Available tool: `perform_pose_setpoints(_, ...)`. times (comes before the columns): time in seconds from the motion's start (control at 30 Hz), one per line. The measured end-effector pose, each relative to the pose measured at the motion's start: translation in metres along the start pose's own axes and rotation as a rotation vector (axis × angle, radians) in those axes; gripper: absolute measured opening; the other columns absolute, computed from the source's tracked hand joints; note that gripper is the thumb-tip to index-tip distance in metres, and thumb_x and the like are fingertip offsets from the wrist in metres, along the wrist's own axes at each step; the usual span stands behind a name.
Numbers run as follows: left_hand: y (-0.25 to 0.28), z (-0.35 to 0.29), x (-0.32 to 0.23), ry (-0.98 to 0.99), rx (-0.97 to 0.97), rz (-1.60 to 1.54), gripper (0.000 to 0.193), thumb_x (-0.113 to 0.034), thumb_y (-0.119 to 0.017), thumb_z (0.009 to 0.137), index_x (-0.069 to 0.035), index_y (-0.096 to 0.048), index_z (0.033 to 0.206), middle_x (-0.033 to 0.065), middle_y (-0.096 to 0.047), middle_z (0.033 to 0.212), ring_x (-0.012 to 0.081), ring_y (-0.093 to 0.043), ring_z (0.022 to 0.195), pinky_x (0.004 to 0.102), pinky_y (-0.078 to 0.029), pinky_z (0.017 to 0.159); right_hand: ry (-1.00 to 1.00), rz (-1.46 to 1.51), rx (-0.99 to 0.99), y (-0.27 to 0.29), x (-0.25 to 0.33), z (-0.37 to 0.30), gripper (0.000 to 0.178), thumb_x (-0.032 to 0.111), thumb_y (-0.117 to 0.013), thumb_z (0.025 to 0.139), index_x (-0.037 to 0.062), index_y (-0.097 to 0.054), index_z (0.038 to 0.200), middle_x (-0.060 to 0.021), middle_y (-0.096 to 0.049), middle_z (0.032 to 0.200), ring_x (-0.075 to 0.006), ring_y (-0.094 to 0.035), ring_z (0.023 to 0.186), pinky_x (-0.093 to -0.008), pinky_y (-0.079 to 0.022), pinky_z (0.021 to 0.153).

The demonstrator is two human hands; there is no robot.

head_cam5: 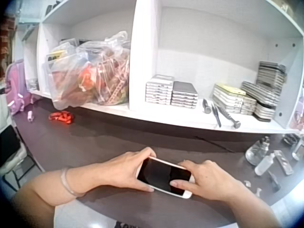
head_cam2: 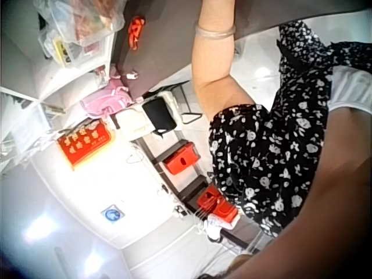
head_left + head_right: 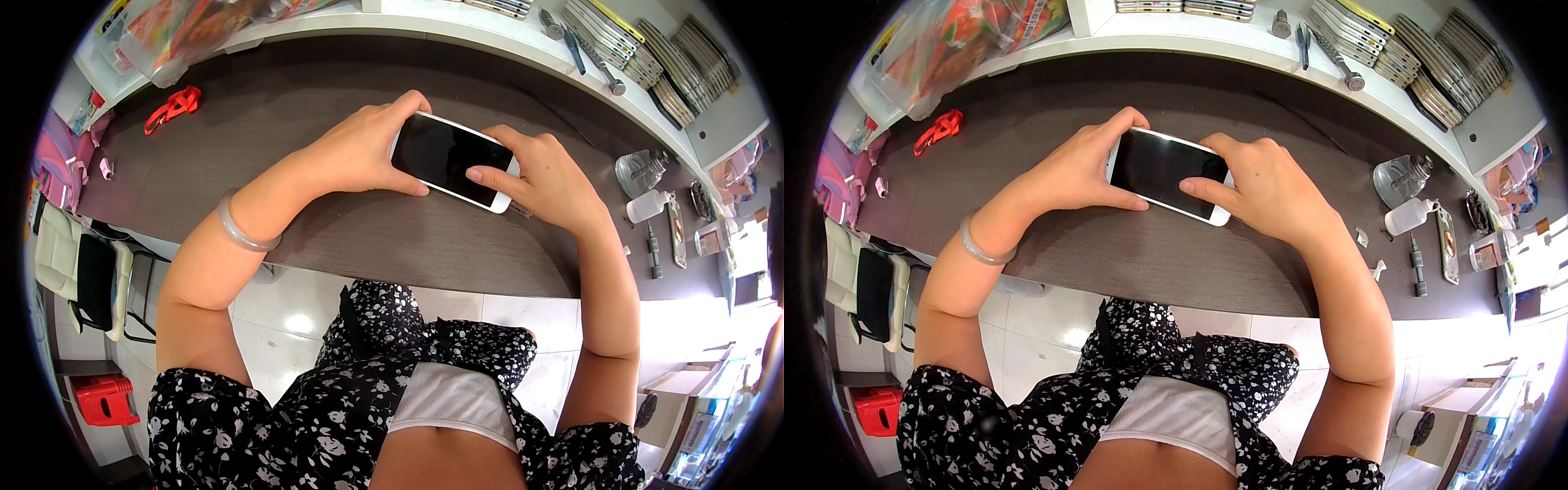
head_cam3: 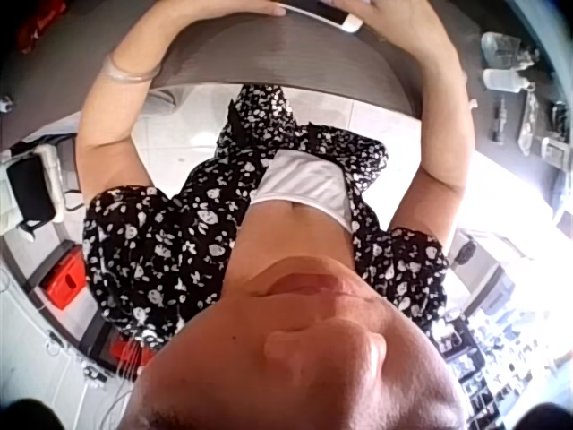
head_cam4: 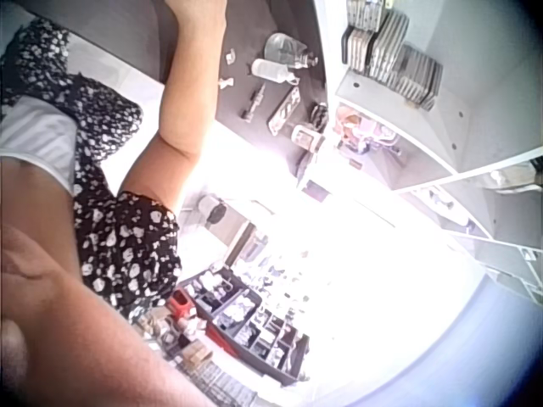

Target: The person disassembles a black smartphone, removing the screen assembly to expose the internal components. They then pick up a white smartphone and repeatedly press the screen and buttons, appearing to test its functionality.

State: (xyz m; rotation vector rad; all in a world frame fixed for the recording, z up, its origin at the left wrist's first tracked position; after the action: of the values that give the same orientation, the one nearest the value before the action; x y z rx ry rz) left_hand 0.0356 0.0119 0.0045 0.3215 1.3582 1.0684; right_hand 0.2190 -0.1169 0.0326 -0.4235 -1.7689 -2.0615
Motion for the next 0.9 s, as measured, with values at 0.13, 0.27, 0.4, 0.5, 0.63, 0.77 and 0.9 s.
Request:
perform_pose_setpoints(0.13,0.0004,-0.0006,0.0011,-0.013,-0.008,0.006,0.067,-0.018,-0.088,0.062,-0.007,-0.044,0.111,0.0137,-0.063,0.096,0.0312,-0.061,0.091,0.0379,-0.046,0.078,-0.008,-0.008,0.008,0.0013,0.0029,0.0004,0.048,0.039,-0.072,0.082,-0.0033,-0.065,0.105,-0.0208,-0.064,0.065,-0.0353,-0.066,0.064,-0.0398,-0.051,0.062)
perform_pose_setpoints(0.27,0.0017,0.0003,-0.0017,-0.001,0.024,0.002,0.068,-0.020,-0.086,0.062,-0.005,-0.043,0.113,0.0201,-0.064,0.101,0.0389,-0.061,0.097,0.0423,-0.047,0.081,-0.002,-0.006,0.001,0.0003,0.0003,0.0000,0.047,0.038,-0.072,0.082,-0.0032,-0.065,0.104,-0.0211,-0.064,0.066,-0.0357,-0.066,0.065,-0.0401,-0.051,0.062)
perform_pose_setpoints(0.4,0.0005,0.0002,-0.0014,-0.008,0.014,0.008,0.068,-0.019,-0.087,0.062,-0.006,-0.044,0.113,0.0174,-0.063,0.100,0.0357,-0.060,0.094,0.0405,-0.047,0.079,0.010,0.008,-0.008,0.0005,0.0024,-0.0018,0.046,0.037,-0.072,0.082,-0.0031,-0.065,0.103,-0.0212,-0.064,0.067,-0.0362,-0.066,0.065,-0.0403,-0.051,0.062)
perform_pose_setpoints(0.5,-0.0009,-0.0004,-0.0009,-0.010,-0.006,0.010,0.067,-0.017,-0.087,0.061,-0.007,-0.044,0.112,0.0122,-0.063,0.095,0.0287,-0.060,0.088,0.0367,-0.046,0.076,0.031,0.008,-0.015,0.0002,0.0012,-0.0020,0.045,0.036,-0.072,0.082,-0.0031,-0.065,0.103,-0.0211,-0.064,0.066,-0.0365,-0.066,0.065,-0.0406,-0.051,0.063)
perform_pose_setpoints(0.63,-0.0003,-0.0005,-0.0024,-0.007,-0.003,-0.004,0.067,-0.016,-0.087,0.061,-0.008,-0.044,0.112,0.0111,-0.062,0.094,0.0270,-0.059,0.087,0.0360,-0.045,0.076,0.003,-0.015,0.009,0.0020,0.0042,-0.0027,0.045,0.036,-0.072,0.082,-0.0031,-0.064,0.103,-0.0212,-0.064,0.066,-0.0373,-0.066,0.065,-0.0412,-0.051,0.063)
perform_pose_setpoints(0.77,-0.0009,-0.0003,-0.0007,-0.014,-0.006,-0.010,0.067,-0.016,-0.087,0.061,-0.008,-0.044,0.112,0.0107,-0.062,0.093,0.0263,-0.059,0.087,0.0356,-0.045,0.076,0.000,-0.015,0.016,0.0024,0.0042,-0.0025,0.045,0.036,-0.072,0.082,-0.0032,-0.064,0.102,-0.0216,-0.064,0.066,-0.0379,-0.066,0.066,-0.0418,-0.051,0.063)
perform_pose_setpoints(0.9,0.0000,-0.0001,-0.0017,-0.004,0.001,-0.003,0.067,-0.016,-0.087,0.061,-0.008,-0.044,0.111,0.0105,-0.062,0.093,0.0259,-0.059,0.087,0.0355,-0.045,0.076,-0.003,-0.026,0.018,0.0014,0.0021,-0.0015,0.046,0.037,-0.072,0.081,-0.0033,-0.064,0.102,-0.0219,-0.064,0.066,-0.0382,-0.066,0.066,-0.0420,-0.051,0.063)
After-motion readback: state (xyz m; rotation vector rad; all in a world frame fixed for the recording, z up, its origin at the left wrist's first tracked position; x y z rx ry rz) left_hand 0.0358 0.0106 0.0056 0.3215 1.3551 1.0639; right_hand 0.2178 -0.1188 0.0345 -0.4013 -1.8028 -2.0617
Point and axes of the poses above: each hand's wrist, its own z-axis towards the middle knuckle, its own y-axis out of the back of the hand, x = y × z, the point moved 2 cm from there along z, towards the middle knuckle
